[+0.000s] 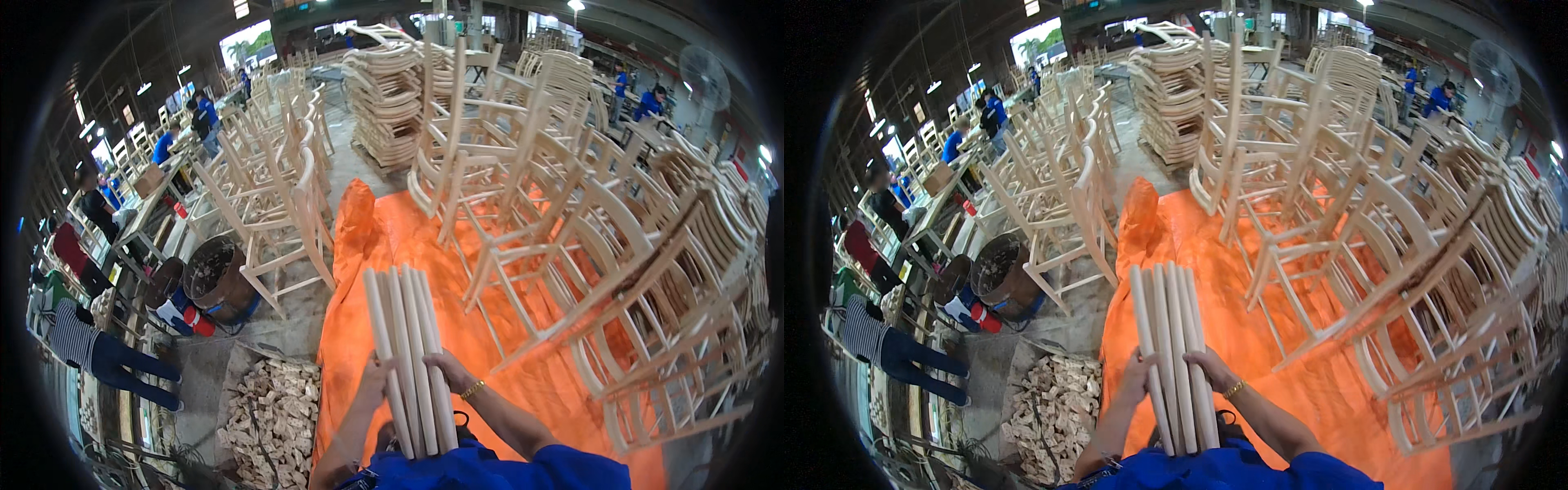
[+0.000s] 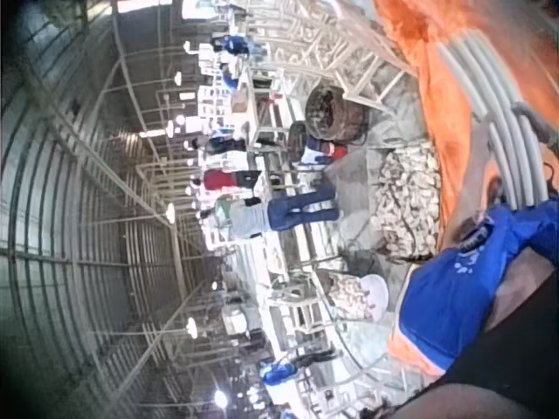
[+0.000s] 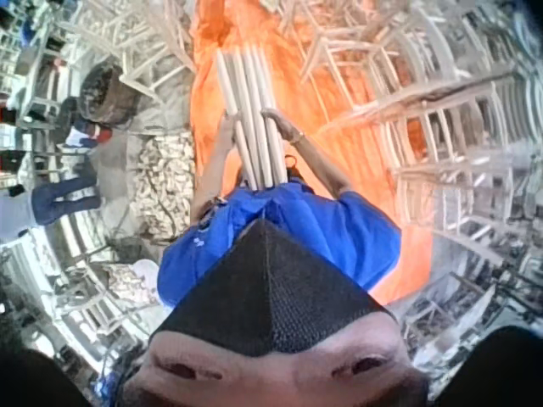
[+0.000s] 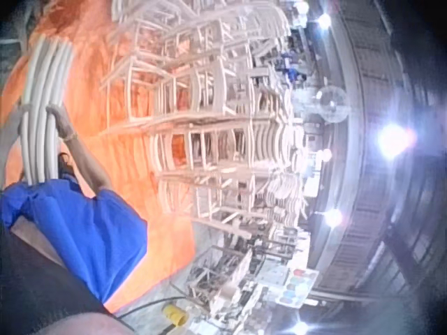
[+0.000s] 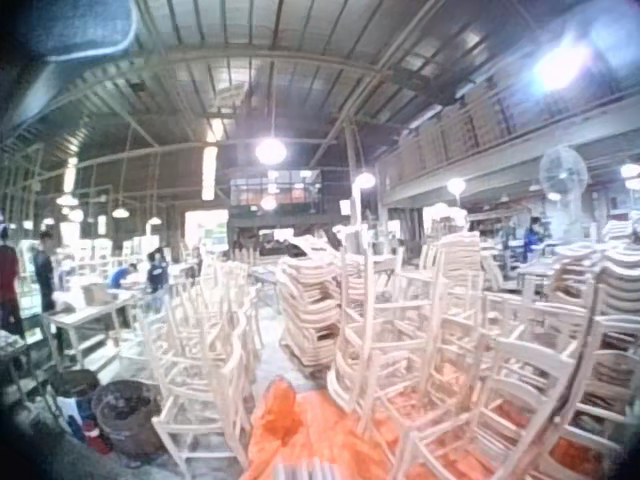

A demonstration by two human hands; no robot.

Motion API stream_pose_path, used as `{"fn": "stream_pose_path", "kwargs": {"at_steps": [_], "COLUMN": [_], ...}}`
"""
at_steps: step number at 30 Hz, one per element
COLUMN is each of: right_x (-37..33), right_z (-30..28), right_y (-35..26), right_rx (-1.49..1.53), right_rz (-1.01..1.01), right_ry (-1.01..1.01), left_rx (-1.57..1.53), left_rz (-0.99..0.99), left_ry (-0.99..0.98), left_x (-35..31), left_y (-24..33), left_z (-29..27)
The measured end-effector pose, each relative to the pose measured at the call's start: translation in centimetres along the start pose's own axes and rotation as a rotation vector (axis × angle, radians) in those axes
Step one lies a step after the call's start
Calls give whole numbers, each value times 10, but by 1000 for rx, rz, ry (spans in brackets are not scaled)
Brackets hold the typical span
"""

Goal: The person gathers several cylindrical wooden rods from a pile, carries them to a workbench, and feeds them through a machine to smooth or shape them. The person then stacks the processed rods on the bench and repeats the process with additional rods.

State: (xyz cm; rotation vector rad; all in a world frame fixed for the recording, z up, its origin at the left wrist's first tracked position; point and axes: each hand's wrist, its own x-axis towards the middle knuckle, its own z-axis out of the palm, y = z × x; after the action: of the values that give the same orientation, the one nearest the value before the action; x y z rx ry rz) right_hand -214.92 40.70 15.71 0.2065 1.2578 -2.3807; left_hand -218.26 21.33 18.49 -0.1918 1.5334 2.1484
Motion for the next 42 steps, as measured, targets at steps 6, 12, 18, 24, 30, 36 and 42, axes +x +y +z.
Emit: {"fn": "stream_pose_path", "kwargs": {"at_steps": [6, 12, 18, 24, 30, 36, 42], "right_x": [232, 433, 586, 784, 940, 1065, 1077], "right_z": [-24, -90, -153, -221, -280, -385, -492], "right_y": [-123, -257, -371, -510, -646, -742, -850], "right_rx": [-264, -72, 264, 190, 373, 152, 334], "right_rz": [-130, -26, -169, -255, -365, -423, -629], "right_ry": [-139, -55, -121, -23, -164, 63, 453], "left_rx": [-234, -130, -30, 204, -8, 205, 413], "left_rz": [102, 102, 37, 143, 38, -12, -6], "left_ry": [-114, -118, -132, -317, -222, -337, -662], "left_x": [213, 451, 673, 896, 1059, 1259, 1423], "left_y": [82, 201, 287, 400, 525, 541, 571], "left_z": [-26, -12, 7, 49, 71, 143, 299]}}
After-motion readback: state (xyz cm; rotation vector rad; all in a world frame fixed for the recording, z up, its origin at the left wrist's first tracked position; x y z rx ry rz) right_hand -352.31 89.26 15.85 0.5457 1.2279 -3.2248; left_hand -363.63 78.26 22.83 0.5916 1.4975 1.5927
